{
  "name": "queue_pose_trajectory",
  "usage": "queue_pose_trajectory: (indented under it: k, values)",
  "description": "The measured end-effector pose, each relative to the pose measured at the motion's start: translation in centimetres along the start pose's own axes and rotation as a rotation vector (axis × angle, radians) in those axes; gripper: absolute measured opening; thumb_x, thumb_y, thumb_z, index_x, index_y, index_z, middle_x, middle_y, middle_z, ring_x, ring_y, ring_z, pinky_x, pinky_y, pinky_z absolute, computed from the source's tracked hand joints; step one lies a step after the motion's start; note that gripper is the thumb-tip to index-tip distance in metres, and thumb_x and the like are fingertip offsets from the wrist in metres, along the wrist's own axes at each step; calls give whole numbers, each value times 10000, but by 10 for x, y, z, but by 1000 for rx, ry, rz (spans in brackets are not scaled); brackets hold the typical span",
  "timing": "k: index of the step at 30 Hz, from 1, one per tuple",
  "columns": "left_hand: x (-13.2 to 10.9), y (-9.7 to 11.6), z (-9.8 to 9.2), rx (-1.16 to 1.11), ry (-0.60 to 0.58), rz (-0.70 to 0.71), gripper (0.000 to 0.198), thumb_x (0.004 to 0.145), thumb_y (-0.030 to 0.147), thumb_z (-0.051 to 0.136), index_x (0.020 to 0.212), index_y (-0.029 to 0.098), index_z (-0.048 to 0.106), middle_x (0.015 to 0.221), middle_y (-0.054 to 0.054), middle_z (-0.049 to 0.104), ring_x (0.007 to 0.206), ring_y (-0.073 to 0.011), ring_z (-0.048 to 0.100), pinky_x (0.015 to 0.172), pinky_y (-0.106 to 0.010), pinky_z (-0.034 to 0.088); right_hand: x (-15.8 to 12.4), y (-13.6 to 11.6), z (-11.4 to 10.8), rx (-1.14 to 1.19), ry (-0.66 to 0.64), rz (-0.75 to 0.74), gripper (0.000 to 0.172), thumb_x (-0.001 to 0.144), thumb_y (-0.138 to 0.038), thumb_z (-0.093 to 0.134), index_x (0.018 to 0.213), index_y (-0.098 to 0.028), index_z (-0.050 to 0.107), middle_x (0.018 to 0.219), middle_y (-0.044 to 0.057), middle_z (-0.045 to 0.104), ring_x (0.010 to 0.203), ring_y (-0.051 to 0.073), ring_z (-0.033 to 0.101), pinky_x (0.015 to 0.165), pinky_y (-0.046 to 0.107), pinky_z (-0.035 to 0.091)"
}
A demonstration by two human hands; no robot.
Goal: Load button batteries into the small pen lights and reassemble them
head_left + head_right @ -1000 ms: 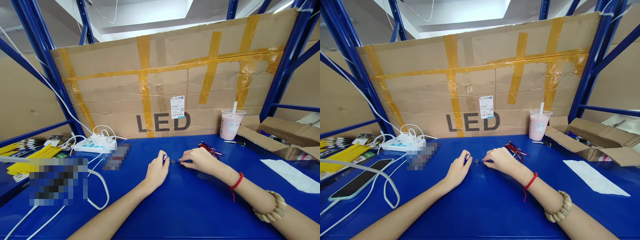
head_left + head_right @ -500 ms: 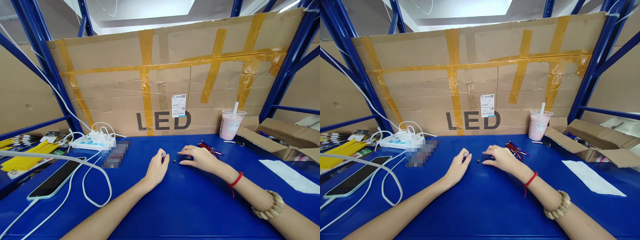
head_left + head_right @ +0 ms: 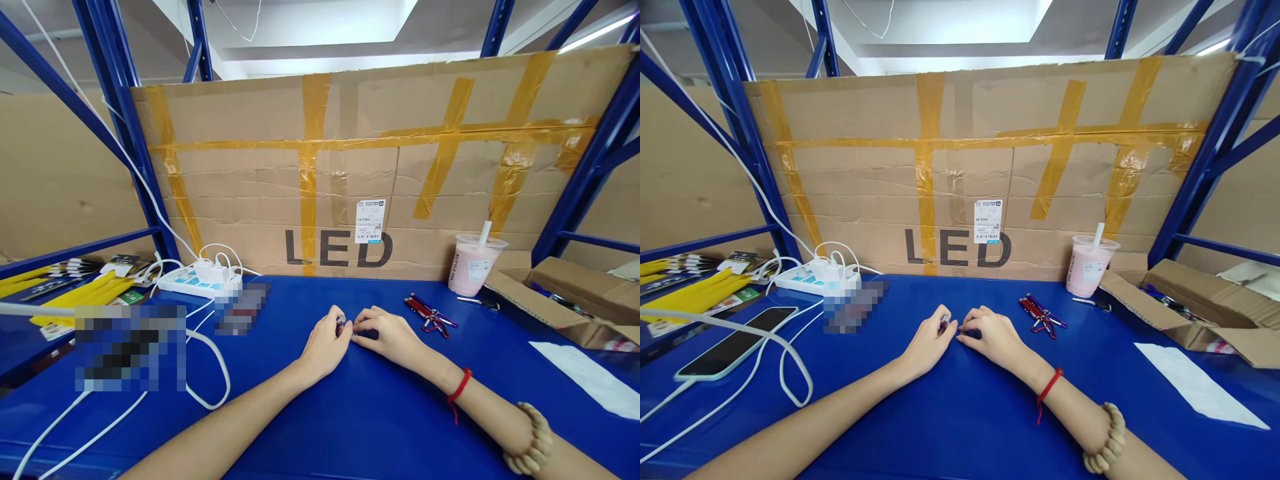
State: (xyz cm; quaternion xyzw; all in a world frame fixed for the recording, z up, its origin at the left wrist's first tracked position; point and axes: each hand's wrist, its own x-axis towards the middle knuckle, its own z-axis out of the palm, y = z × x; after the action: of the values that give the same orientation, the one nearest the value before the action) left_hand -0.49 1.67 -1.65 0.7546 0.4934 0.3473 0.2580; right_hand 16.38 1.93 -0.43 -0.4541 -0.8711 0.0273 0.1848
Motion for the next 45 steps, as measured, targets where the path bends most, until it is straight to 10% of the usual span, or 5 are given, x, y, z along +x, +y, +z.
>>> queue_pose_trajectory:
  k: [10,22,32,45]
  values:
    - [-3,1,-3,16,9,38,146,876,289,334,750,215,323,700,35,478,636,-129,439,633,-240,328,2,4,-2,363,117,230,264,753,-399,634,891,-180,685,785,23,682,662,125,626,633,221,480]
    - [-8,7,-7,86,-107,91,187,936,358,243,925,207,353,845,-9,518,700,-146,513,644,-268,373,-2,5,-10,507,365,129,305,819,-424,550,931,-186,703,796,42,635,563,94,573,598,235,474]
    - [-3,3,-4,144,-128,230,218,931,337,333,866,204,493,912,-11,584,809,-157,551,683,-254,401,-2,1,-14,670,216,21,235,789,-380,594,804,-182,721,828,46,632,654,88,580,594,197,485]
    - [-3,1,-4,125,-121,252,218,928,330,358,833,197,503,858,-9,576,793,-147,537,714,-251,407,1,-4,-24,957,-49,301,570,672,-490,663,1108,-153,519,828,30,595,498,35,509,403,128,357]
